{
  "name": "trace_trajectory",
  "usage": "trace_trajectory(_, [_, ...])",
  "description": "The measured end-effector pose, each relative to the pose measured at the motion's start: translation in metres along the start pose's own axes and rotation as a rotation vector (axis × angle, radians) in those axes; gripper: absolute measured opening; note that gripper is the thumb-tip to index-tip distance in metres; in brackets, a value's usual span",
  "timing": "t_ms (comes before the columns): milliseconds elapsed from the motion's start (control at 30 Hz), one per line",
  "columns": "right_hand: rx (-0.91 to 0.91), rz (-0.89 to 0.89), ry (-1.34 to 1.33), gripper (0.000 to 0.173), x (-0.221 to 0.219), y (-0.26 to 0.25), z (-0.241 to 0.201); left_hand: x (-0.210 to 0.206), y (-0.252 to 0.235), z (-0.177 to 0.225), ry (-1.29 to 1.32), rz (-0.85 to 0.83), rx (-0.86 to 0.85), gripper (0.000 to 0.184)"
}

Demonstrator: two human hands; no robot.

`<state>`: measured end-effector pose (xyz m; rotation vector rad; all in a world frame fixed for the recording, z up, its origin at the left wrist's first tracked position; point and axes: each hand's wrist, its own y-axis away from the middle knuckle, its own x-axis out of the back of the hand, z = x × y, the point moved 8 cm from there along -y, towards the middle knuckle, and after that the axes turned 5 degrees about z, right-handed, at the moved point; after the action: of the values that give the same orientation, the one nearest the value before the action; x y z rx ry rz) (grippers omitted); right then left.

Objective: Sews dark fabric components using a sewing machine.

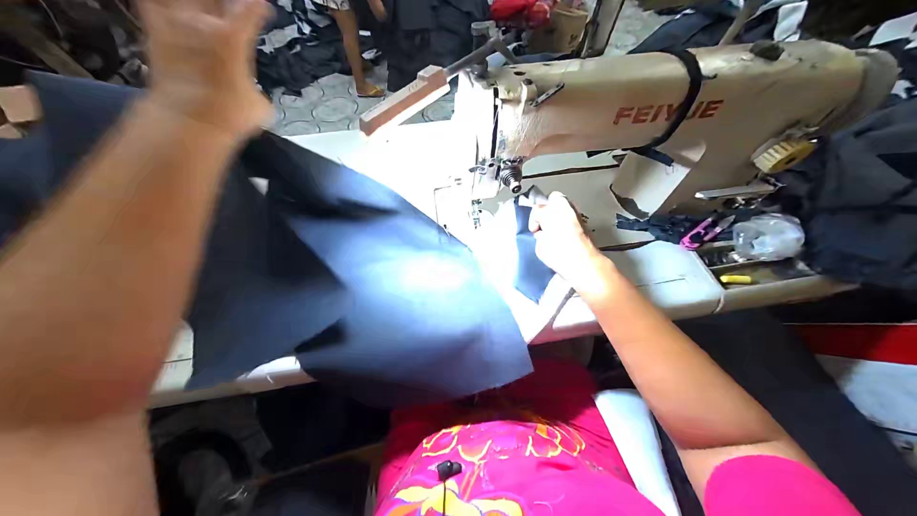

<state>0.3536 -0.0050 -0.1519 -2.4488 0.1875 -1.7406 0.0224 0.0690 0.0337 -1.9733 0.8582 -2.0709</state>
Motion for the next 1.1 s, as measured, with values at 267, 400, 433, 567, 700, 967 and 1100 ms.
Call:
trace_trajectory(267, [0.538,0.260,-0.333,0.037,-0.029,0.093,-0.065,-0.156,0.160,0.130,0.424,-0.184,-0.309,0.052])
trace_trajectory(400, [0.322,-0.132,0.045,0.050,-0.048,0.103,-0.045,-0.178,0.179,0.103,0.267,-0.398,-0.034,0.073])
trace_trajectory(433, [0.204,-0.182,0.148,0.049,-0.039,0.107,-0.030,-0.172,0.190,0.106,0.226,-0.417,0.020,0.072])
trace_trajectory(567, [-0.096,-0.044,0.223,0.037,0.009,0.112,0.013,-0.152,0.218,0.134,0.158,-0.577,0.159,0.074])
trace_trajectory(700, [0.302,0.293,-0.198,0.027,0.013,0.115,-0.047,-0.151,0.188,0.147,0.298,-0.286,-0.075,0.072])
trace_trajectory(967, [-0.046,-0.030,0.028,0.069,-0.041,0.111,-0.009,-0.179,0.176,0.114,0.380,-0.414,-0.233,0.078])
trace_trajectory(1100, [0.283,0.328,-0.218,0.039,-0.025,0.099,-0.059,-0.186,0.156,0.120,0.425,-0.467,-0.369,0.078])
